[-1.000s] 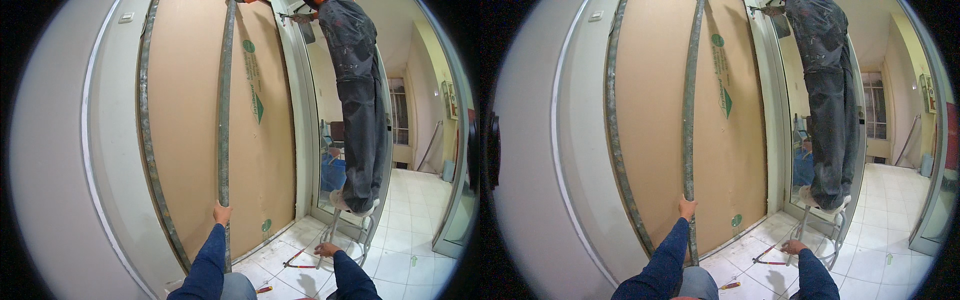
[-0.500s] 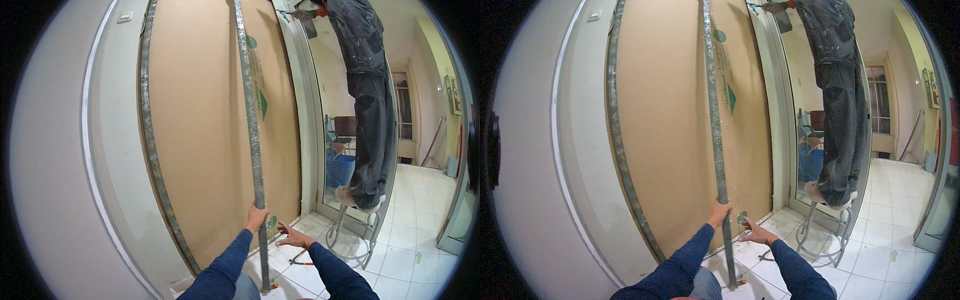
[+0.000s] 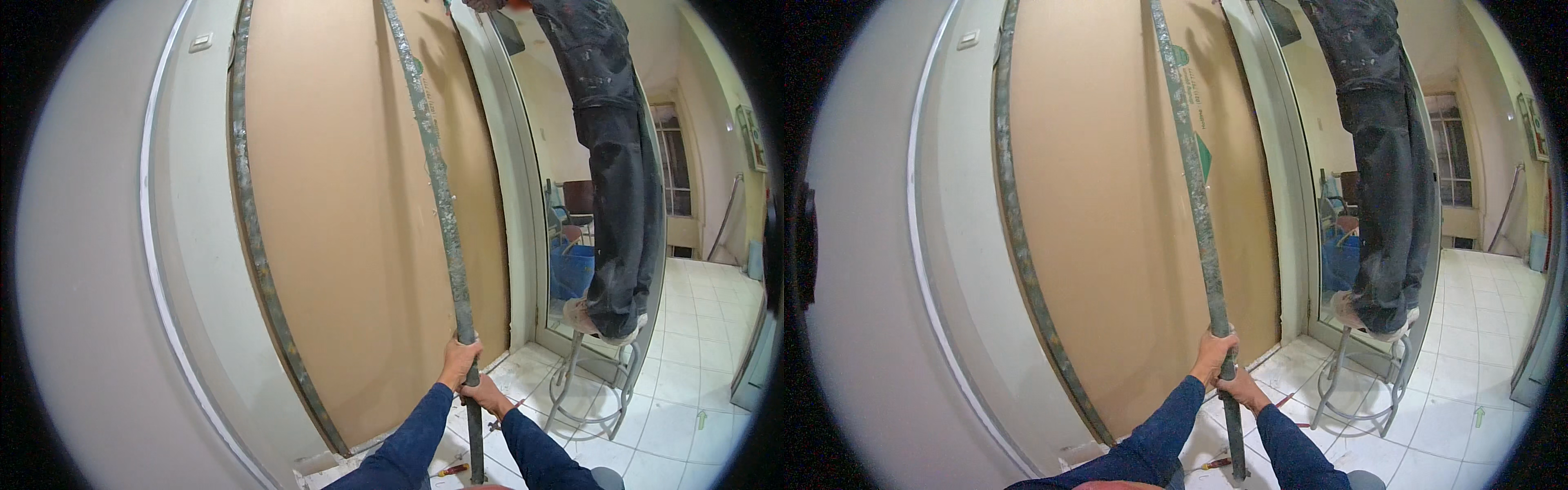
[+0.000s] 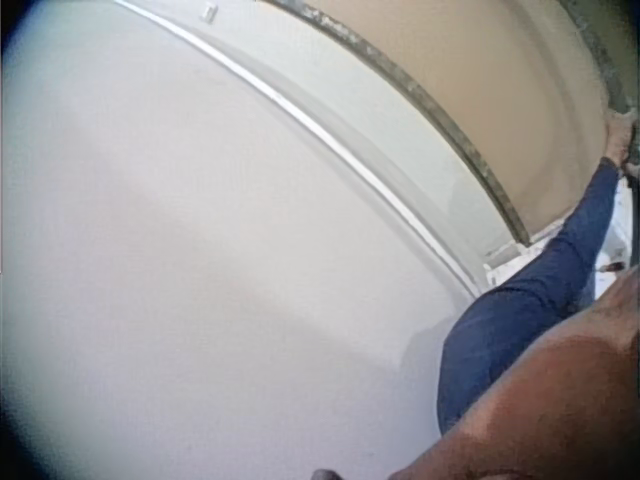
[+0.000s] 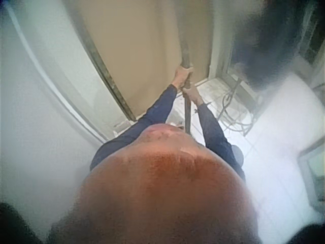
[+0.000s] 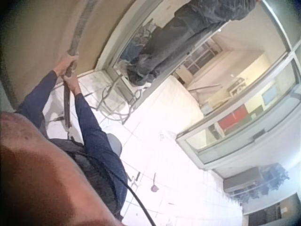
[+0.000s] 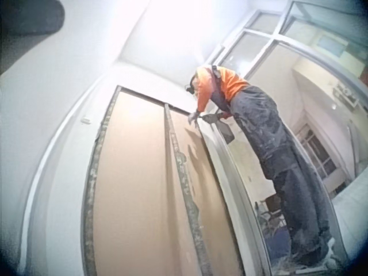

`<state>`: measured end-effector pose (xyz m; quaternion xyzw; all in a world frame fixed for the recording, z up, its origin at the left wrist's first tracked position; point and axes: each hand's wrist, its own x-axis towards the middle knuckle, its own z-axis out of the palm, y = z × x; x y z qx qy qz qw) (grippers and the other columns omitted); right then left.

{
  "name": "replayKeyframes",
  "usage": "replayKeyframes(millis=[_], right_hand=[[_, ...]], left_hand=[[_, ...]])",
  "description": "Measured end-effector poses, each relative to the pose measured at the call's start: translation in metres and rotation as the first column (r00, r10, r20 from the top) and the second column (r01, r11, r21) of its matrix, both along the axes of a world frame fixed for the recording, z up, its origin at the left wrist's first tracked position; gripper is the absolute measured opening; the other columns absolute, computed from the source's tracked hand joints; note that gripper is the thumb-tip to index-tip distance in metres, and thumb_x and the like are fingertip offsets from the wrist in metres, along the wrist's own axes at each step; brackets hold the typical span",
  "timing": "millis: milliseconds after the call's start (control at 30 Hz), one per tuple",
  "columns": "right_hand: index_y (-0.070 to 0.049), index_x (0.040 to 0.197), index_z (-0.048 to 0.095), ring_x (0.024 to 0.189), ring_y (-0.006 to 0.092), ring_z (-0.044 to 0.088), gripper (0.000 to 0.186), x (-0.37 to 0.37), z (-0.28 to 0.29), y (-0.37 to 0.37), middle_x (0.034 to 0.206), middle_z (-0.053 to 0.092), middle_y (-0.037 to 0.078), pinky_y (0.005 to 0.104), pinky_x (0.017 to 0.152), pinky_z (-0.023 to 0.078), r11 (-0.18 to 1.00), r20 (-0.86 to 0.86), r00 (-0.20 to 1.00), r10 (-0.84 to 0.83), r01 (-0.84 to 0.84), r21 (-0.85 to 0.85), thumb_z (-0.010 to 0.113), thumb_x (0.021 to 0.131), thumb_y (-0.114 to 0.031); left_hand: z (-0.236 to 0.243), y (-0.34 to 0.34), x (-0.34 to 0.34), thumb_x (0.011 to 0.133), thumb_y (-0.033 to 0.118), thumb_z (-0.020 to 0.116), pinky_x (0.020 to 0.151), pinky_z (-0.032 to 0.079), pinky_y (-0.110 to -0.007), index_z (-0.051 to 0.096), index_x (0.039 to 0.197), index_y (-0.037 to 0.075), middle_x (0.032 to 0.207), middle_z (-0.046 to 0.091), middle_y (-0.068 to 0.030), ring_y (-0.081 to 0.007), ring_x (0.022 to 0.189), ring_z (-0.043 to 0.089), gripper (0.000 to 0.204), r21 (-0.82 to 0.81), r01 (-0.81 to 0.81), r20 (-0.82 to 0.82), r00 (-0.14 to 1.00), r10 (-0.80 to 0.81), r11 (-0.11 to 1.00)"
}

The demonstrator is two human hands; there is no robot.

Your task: The person installs metal studs for a wall frame. The person uses a screwdriver to tighten screws into the bottom track, handles a long metal stud, and works with another person to position and secure the framing components.

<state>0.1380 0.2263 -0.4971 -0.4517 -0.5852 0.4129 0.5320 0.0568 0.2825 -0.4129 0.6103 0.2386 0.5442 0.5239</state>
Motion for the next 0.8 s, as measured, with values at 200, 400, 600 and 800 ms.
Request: replayKeyframes(millis=[200,400,600,800], right_hand=[[-0.001,0.100,0.050,0.064,0.0206,0.061,0.047,-0.023,0.017,-0.035,0.073,0.061,0.010,0.0329,0.060,0.049,0.883,0.143,0.872,-0.468,0.458,0.098,0.070,0.072,-0.033],[-0.002,0.106,0.048,0.069,0.0326,0.063,0.052,-0.032,0.006,-0.038,0.076,0.063,0.016,0.0406,0.064,0.049,0.826,0.177,0.811,-0.557,0.521,0.212,0.069,0.070,-0.033],[-0.004,0.102,0.050,0.080,0.0377,0.062,0.045,-0.053,0.014,-0.037,0.087,0.062,0.020,0.0440,0.068,0.048,0.607,0.152,0.588,-0.795,0.774,0.182,0.068,0.067,-0.026],[-0.003,0.101,0.052,0.062,0.0159,0.054,0.041,-0.015,-0.012,-0.010,0.072,0.053,0.003,0.0308,0.061,0.048,0.960,-0.120,0.974,-0.195,0.214,0.181,0.067,0.064,-0.011]], left_hand=[[0.003,0.003,-0.004,0.070,0.000,0.064,0.056,0.047,-0.027,0.053,0.094,0.005,0.073,0.057,-0.0024,-0.0123,0.058,0.055,0.027,-0.003,0.429,0.124,0.896,-0.426,0.903],[0.010,-0.015,-0.018,0.076,0.013,0.068,0.062,0.048,-0.028,0.053,0.101,0.005,0.078,0.057,-0.0029,-0.0136,0.067,0.057,0.030,0.011,0.288,-0.061,0.956,-0.287,0.957],[0.006,-0.008,-0.026,0.080,0.028,0.068,0.072,0.049,-0.032,0.045,0.118,0.006,0.096,0.057,-0.0060,-0.0165,0.081,0.058,0.050,-0.013,0.463,0.011,0.887,-0.463,0.886],[0.050,0.010,-0.014,0.077,0.033,0.071,0.070,0.051,-0.031,0.049,0.113,0.009,0.087,0.056,-0.0045,-0.0166,0.079,0.059,0.049,0.004,0.668,0.173,0.732,-0.659,0.744]])
